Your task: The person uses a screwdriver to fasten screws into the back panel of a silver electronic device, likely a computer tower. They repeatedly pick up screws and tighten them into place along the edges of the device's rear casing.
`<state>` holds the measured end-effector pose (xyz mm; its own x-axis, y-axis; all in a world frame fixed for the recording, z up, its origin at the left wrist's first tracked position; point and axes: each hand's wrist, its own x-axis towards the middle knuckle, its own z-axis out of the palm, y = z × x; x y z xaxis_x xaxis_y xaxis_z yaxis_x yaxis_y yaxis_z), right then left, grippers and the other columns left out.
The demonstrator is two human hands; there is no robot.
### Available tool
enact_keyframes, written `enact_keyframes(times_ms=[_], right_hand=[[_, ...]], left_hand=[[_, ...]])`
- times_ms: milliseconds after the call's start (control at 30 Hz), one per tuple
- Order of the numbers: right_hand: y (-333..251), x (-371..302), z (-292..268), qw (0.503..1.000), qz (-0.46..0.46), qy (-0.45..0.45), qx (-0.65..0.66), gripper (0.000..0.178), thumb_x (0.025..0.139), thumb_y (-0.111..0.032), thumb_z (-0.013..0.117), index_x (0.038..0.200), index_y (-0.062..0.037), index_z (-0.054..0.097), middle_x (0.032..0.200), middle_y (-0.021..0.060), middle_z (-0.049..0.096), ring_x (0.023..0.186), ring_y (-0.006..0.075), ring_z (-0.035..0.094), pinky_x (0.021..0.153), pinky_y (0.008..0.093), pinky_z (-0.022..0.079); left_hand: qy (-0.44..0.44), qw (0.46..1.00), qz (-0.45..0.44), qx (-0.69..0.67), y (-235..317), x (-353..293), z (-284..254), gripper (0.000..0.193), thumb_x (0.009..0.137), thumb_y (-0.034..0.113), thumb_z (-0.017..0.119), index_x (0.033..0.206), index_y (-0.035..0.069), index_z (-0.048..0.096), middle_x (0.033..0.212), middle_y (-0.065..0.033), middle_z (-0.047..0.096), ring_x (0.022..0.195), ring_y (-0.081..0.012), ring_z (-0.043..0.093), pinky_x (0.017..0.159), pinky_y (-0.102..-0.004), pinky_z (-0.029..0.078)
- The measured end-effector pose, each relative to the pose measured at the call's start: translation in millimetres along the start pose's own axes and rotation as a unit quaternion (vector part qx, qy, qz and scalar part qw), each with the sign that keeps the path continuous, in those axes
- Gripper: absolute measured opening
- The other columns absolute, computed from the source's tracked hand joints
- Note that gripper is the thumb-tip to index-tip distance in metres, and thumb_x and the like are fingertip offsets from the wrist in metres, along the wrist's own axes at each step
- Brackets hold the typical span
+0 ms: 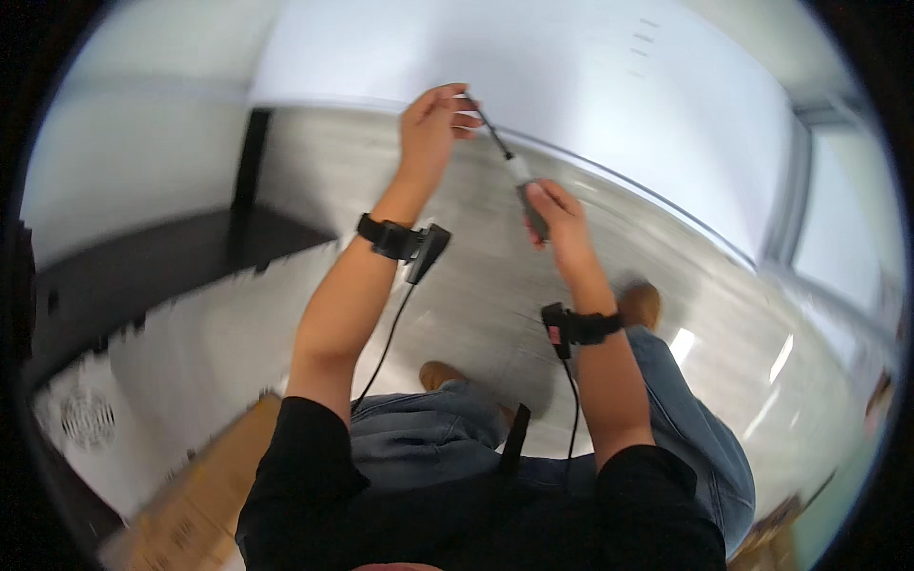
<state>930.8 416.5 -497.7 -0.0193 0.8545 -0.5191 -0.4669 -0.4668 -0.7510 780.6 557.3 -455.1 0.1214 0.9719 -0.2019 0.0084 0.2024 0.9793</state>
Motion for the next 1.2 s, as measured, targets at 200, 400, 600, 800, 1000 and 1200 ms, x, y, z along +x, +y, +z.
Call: enact_keyframes(times_ms=[200, 400, 600, 800, 1000, 1200], right_hand=[[7.7, -6.3, 93.7, 0.981, 0.027, -0.152, -0.116, 0.037, 0.096, -0.036, 0.051, 0.109, -0.0032, 0.061, 0.070, 0.0007, 0.054, 0.053, 0.0077, 0.047, 0.045, 0.0236, 0.036], [28.9, -13.4, 161.2, 0.936, 0.082, -0.309, -0.144, 0.036, 0.096, -0.032, 0.049, 0.115, -0.0019, 0.054, 0.073, 0.0028, 0.054, 0.054, 0.0091, 0.048, 0.048, 0.0246, 0.036], [53.6, -12.5, 196.9, 0.917, 0.115, -0.347, -0.159, 0.034, 0.096, -0.032, 0.048, 0.116, -0.0049, 0.053, 0.073, 0.0030, 0.054, 0.053, 0.0087, 0.047, 0.046, 0.0242, 0.035], [52.8, -25.2, 208.0, 0.920, 0.125, -0.342, -0.147, 0.034, 0.097, -0.032, 0.047, 0.116, -0.0044, 0.052, 0.073, 0.0027, 0.054, 0.053, 0.0086, 0.047, 0.046, 0.0243, 0.035], [47.5, -24.4, 212.4, 0.918, 0.137, -0.345, -0.140, 0.035, 0.098, -0.032, 0.046, 0.116, -0.0029, 0.052, 0.073, 0.0030, 0.055, 0.052, 0.0090, 0.047, 0.046, 0.0237, 0.034], [49.4, -25.0, 209.2, 0.920, 0.142, -0.346, -0.116, 0.034, 0.098, -0.032, 0.046, 0.115, -0.0027, 0.052, 0.072, 0.0030, 0.055, 0.051, 0.0087, 0.046, 0.044, 0.0233, 0.034]], left_hand=[[0.168, 0.985, 0.018, -0.044, 43.1, -74.4, -106.8, 0.025, 0.098, 0.017, 0.048, 0.110, -0.001, 0.060, 0.091, -0.0095, 0.066, 0.069, -0.0132, 0.062, 0.062, -0.0257, 0.052], [0.305, 0.941, -0.010, -0.143, 23.0, -133.3, -183.3, 0.022, 0.099, 0.017, 0.047, 0.106, 0.002, 0.061, 0.086, -0.0055, 0.063, 0.065, -0.0106, 0.056, 0.058, -0.0252, 0.051], [0.332, 0.934, -0.023, -0.132, 26.1, -160.5, -223.6, 0.026, 0.101, 0.019, 0.042, 0.113, 0.003, 0.058, 0.087, -0.0025, 0.061, 0.071, -0.0111, 0.056, 0.064, -0.0265, 0.050], [0.342, 0.930, -0.005, -0.136, 30.0, -162.9, -228.4, 0.024, 0.100, 0.018, 0.044, 0.115, 0.005, 0.058, 0.088, -0.0019, 0.063, 0.074, -0.0108, 0.057, 0.066, -0.0266, 0.049], [0.349, 0.926, -0.011, -0.141, 30.2, -159.3, -230.4, 0.022, 0.100, 0.017, 0.044, 0.111, 0.005, 0.059, 0.086, -0.0015, 0.063, 0.073, -0.0111, 0.057, 0.064, -0.0257, 0.048], [0.347, 0.926, -0.003, -0.147, 26.7, -157.2, -230.3, 0.021, 0.100, 0.017, 0.045, 0.108, 0.005, 0.061, 0.085, -0.0013, 0.062, 0.072, -0.0111, 0.057, 0.063, -0.0258, 0.048]])
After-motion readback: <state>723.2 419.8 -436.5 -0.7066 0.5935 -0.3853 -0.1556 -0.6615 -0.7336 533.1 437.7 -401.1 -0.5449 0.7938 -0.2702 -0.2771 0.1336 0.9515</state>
